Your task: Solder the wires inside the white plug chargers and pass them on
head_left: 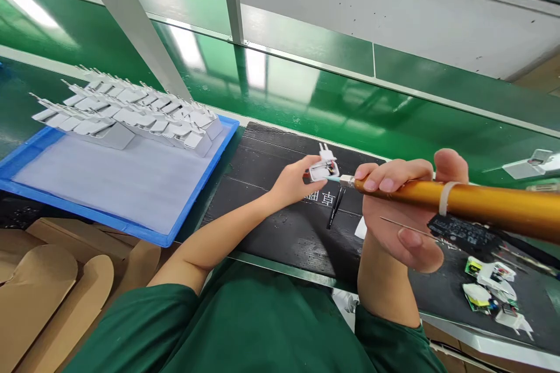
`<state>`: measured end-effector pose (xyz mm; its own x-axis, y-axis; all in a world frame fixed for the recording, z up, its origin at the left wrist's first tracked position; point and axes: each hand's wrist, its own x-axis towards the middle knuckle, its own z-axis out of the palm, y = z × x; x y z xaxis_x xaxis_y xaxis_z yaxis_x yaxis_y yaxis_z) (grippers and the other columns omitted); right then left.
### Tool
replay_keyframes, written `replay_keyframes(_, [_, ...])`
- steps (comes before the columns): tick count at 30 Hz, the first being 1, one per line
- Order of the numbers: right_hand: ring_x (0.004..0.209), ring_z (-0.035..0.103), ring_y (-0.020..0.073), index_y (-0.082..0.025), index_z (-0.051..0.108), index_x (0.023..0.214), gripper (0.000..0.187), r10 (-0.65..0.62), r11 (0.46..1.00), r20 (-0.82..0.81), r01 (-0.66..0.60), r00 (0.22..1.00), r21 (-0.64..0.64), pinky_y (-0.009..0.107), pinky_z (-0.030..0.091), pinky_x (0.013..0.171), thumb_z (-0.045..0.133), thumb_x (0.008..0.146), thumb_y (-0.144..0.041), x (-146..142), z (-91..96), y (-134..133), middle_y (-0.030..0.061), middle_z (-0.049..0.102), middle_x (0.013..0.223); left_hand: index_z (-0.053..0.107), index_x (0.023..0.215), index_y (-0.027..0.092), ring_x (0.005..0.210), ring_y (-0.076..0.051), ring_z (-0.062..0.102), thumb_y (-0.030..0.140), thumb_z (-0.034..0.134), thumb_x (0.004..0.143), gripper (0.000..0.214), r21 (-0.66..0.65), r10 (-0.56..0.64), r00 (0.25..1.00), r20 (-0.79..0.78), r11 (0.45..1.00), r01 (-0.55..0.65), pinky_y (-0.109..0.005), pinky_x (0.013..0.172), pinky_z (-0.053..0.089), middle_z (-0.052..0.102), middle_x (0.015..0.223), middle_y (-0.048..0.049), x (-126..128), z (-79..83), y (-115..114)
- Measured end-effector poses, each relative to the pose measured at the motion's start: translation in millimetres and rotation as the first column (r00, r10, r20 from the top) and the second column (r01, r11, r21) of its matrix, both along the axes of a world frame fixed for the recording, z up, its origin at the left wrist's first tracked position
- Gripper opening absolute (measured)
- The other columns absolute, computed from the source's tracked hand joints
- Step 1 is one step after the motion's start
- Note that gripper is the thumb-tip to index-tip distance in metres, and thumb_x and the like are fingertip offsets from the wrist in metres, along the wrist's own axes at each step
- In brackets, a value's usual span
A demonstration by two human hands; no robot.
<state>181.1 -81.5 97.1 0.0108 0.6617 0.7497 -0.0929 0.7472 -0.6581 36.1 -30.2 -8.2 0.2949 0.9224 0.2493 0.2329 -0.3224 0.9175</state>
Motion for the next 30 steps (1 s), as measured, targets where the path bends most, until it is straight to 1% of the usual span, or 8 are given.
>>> replay_keyframes(4, [0.061, 0.050, 0.0181, -0.044, 0.063, 0.125, 0.048, -0.043, 0.999, 0.022, 0.044, 0.999, -0.014, 0.039, 0.050, 0.061, 0.064, 0.078, -0.050, 9.0, -3.1, 11.7, -0.0001, 0.050, 0.072, 0.064, 0.109, 0.020, 0.078, -0.016, 0.068, 0.036, 0.070, 0.078, 0.036, -0.157, 0.072, 0.997, 0.038, 0.985, -0.066, -0.026, 0.072, 0.055, 0.074, 0.095, -0.0021, -19.9, 6.5, 16.2])
replay_keyframes(7, [0.062, 0.050, 0.0175, -0.044, 0.064, 0.124, 0.050, -0.091, 0.996, 0.027, 0.091, 0.996, -0.013, 0.037, 0.050, 0.061, 0.070, 0.074, -0.050, 18.2, -7.6, 20.9, -0.0012, 0.049, 0.072, 0.063, 0.099, 0.019, 0.072, -0.014, 0.064, 0.050, 0.066, 0.079, 0.037, -0.144, 0.064, 0.984, 0.164, 0.989, -0.041, -0.023, 0.062, 0.051, 0.071, 0.087, -0.0006, -33.7, 17.3, 19.0])
replay_keyframes(12, [0.068, 0.051, 0.0178, -0.045, 0.062, 0.127, 0.055, -0.101, 0.994, 0.039, 0.103, 0.994, -0.039, 0.038, 0.052, 0.069, 0.072, 0.073, -0.048, 36.1, -15.4, 31.7, -0.0006, 0.049, 0.077, 0.062, 0.092, 0.019, 0.059, -0.012, 0.057, 0.065, 0.066, 0.074, 0.049, -0.139, -0.014, 0.956, 0.294, 0.989, 0.057, -0.022, 0.050, 0.044, 0.065, 0.074, 0.0001, -40.3, 35.4, 8.0])
replay_keyframes(18, [0.072, 0.052, 0.0192, -0.045, 0.061, 0.129, 0.057, -0.119, 0.991, 0.050, 0.122, 0.992, -0.062, 0.040, 0.055, 0.074, 0.073, 0.073, -0.048, 48.7, -20.2, 36.7, 0.0000, 0.052, 0.082, 0.061, 0.090, 0.020, 0.053, -0.011, 0.053, 0.071, 0.064, 0.071, 0.054, -0.179, -0.054, 0.946, 0.319, 0.977, 0.116, -0.023, 0.046, 0.041, 0.061, 0.069, 0.0004, -39.9, 43.1, -2.8])
replay_keyframes(21, [0.072, 0.052, 0.0189, -0.045, 0.061, 0.129, 0.057, -0.134, 0.988, 0.042, 0.137, 0.990, -0.069, 0.039, 0.055, 0.074, 0.073, 0.073, -0.047, 50.9, -21.1, 37.6, 0.0002, 0.053, 0.082, 0.061, 0.091, 0.020, 0.056, -0.011, 0.053, 0.064, 0.063, 0.075, 0.047, -0.057, -0.056, 0.980, 0.192, 0.996, 0.068, -0.023, 0.051, 0.042, 0.063, 0.071, 0.0008, -42.1, 46.1, -5.5])
replay_keyframes(25, [0.074, 0.053, 0.0177, -0.042, 0.063, 0.128, 0.058, -0.105, 0.992, 0.010, 0.106, 0.994, -0.068, 0.037, 0.055, 0.075, 0.075, 0.072, -0.042, 52.3, -21.5, 38.8, -0.0001, 0.055, 0.082, 0.062, 0.095, 0.021, 0.060, -0.010, 0.055, 0.048, 0.065, 0.074, 0.035, 0.108, -0.024, 0.995, -0.094, 0.994, 0.034, -0.021, 0.060, 0.045, 0.067, 0.074, 0.0033, -45.6, 48.8, -2.9])
replay_keyframes(27, [0.074, 0.053, 0.0175, -0.040, 0.064, 0.128, 0.057, -0.098, 0.993, 0.000, 0.098, 0.995, -0.060, 0.036, 0.055, 0.075, 0.075, 0.072, -0.040, 52.6, -21.8, 39.7, 0.0000, 0.055, 0.082, 0.062, 0.097, 0.021, 0.067, -0.012, 0.060, 0.043, 0.066, 0.073, 0.033, 0.117, -0.025, 0.973, -0.231, 0.992, 0.053, -0.022, 0.066, 0.046, 0.071, 0.081, 0.0023, -47.1, 47.0, 3.3])
replay_keyframes(30, [0.072, 0.053, 0.0171, -0.039, 0.064, 0.128, 0.056, -0.121, 0.992, -0.004, 0.121, 0.993, -0.033, 0.035, 0.056, 0.074, 0.075, 0.073, -0.041, 52.6, -22.2, 41.0, 0.0003, 0.054, 0.082, 0.061, 0.097, 0.022, 0.076, -0.017, 0.065, 0.039, 0.067, 0.071, 0.032, 0.034, -0.048, 0.898, -0.436, 0.997, 0.069, -0.024, 0.069, 0.046, 0.072, 0.085, 0.0006, -48.7, 40.1, 16.3])
